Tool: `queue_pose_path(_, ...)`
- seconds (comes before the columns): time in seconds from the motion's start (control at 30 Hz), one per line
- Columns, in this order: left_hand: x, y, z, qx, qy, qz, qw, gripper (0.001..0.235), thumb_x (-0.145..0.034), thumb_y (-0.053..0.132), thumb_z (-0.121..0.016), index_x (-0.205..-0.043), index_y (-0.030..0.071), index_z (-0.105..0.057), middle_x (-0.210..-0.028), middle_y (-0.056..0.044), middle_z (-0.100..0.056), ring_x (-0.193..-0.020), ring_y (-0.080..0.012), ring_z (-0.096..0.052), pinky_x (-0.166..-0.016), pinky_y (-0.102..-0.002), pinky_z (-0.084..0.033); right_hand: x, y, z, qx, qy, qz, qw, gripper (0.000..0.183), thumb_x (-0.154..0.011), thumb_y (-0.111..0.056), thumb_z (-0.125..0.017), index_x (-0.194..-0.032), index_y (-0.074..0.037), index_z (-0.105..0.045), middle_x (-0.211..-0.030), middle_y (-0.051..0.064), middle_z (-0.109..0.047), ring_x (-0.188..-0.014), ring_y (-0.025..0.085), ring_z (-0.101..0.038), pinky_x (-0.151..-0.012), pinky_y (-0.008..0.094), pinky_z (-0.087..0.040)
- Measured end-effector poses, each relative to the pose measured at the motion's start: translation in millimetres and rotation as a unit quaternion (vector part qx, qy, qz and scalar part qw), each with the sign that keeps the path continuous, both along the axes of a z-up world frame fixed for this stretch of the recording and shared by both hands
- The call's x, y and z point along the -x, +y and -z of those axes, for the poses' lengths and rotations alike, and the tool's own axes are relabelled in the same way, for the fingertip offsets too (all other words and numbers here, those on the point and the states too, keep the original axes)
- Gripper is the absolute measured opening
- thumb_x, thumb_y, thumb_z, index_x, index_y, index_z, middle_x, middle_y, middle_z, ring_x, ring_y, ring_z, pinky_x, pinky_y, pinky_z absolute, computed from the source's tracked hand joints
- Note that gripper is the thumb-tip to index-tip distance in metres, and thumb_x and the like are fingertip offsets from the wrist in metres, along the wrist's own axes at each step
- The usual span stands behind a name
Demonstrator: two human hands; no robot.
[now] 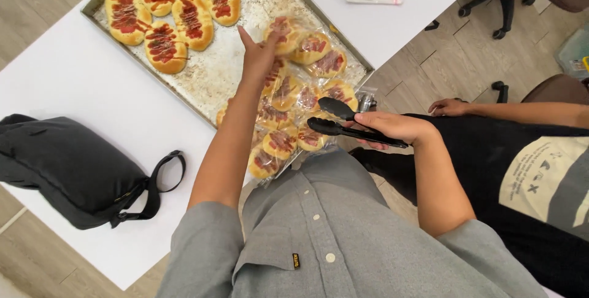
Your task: The person uses tongs to pick up baked buns from a tray and places them into clear plastic bags. They repeat this process for multiple buns, arranging the packaged buns on the table.
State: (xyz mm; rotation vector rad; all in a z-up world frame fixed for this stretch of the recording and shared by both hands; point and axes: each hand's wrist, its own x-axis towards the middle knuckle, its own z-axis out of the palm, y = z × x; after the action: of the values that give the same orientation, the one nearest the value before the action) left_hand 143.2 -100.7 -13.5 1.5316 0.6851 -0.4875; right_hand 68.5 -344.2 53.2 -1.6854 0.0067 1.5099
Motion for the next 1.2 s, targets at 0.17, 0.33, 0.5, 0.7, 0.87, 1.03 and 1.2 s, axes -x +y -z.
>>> queue_pose_path(0.17,22,-13,7,-0.310,-0.307,0.155,0.886,0.065,-0.086,0.022,-0.050,-0.132,0.015,-0.006,-0.121,-0.021,-0.039,-0.079,-0.0316,-0.053,-0.055,-0.038,-0.041,-46,-60,46,-0.065,-0.090,0.105,0.988,0.031,-0.089,-0.028,-0.039,-0.073,-0.003,-0.045,-0.058,0.006,-0.042,-0.038,0.011,-0.036,-0.037,0.024,-0.032)
queue_pose_path(0.33,51,-13,9,-0.293,-0.318,0.110,0.895,0.043,-0.082,0.015,-0.054,-0.123,0.009,-0.043,-0.110,-0.010,-0.049,-0.093,-0.0231,-0.057,-0.073,-0.027,-0.048,-132,-97,92,0.089,-0.302,0.296,0.902,0.019,-0.078,-0.019,-0.064,-0.073,-0.005,-0.051,-0.046,0.005,-0.043,-0.039,0.014,-0.044,-0.037,0.023,-0.035)
queue_pose_path(0.5,67,-34,-35,-0.319,-0.147,0.124,0.928,0.038,-0.083,0.013,-0.048,-0.121,0.014,-0.046,-0.108,-0.011,-0.050,-0.098,-0.0247,-0.056,-0.079,-0.036,-0.045,-216,-82,140,0.250,-0.522,0.140,0.803,0.014,-0.078,-0.027,-0.057,-0.074,-0.015,-0.050,-0.061,-0.003,-0.048,-0.055,0.012,-0.052,-0.048,0.027,-0.044)
queue_pose_path(0.7,74,-50,-34,-0.298,-0.170,0.050,0.938,0.031,-0.086,0.013,-0.048,-0.116,0.011,-0.050,-0.105,-0.011,-0.053,-0.096,-0.0260,-0.056,-0.083,-0.036,-0.044,-250,-58,151,0.262,-0.613,0.019,0.745,0.027,-0.076,-0.007,-0.055,-0.101,0.002,-0.055,-0.107,0.014,-0.051,-0.103,0.031,-0.042,-0.079,0.040,-0.040)
queue_pose_path(0.87,80,-50,-40,-0.296,-0.181,0.019,0.938,0.028,-0.084,0.012,-0.050,-0.113,0.011,-0.052,-0.103,-0.010,-0.054,-0.094,-0.0259,-0.057,-0.081,-0.036,-0.045,-246,-72,178,0.263,-0.638,0.080,0.720,0.010,-0.079,-0.008,-0.054,-0.073,-0.013,-0.046,-0.065,-0.001,-0.048,-0.078,0.021,-0.052,-0.071,0.034,-0.034)
queue_pose_path(1.03,87,-38,-42,-0.241,-0.204,-0.041,0.948,0.026,-0.085,0.008,-0.049,-0.110,0.009,-0.053,-0.103,-0.011,-0.055,-0.092,-0.0263,-0.058,-0.081,-0.037,-0.046,-234,-64,145,0.128,-0.575,0.247,0.769,0.012,-0.079,-0.003,-0.049,-0.080,-0.015,-0.044,-0.064,0.001,-0.048,-0.068,0.019,-0.050,-0.067,0.033,-0.036)
queue_pose_path(1.2,97,-16,-24,0.017,-0.207,-0.164,0.964,0.029,-0.084,0.012,-0.050,-0.110,0.000,-0.051,-0.099,-0.018,-0.056,-0.083,-0.0261,-0.059,-0.076,-0.034,-0.049,-152,19,77,-0.108,-0.445,0.264,0.849,0.008,-0.072,-0.015,-0.060,-0.077,-0.013,-0.054,-0.066,0.001,-0.059,-0.063,0.012,-0.058,-0.064,0.025,-0.045)
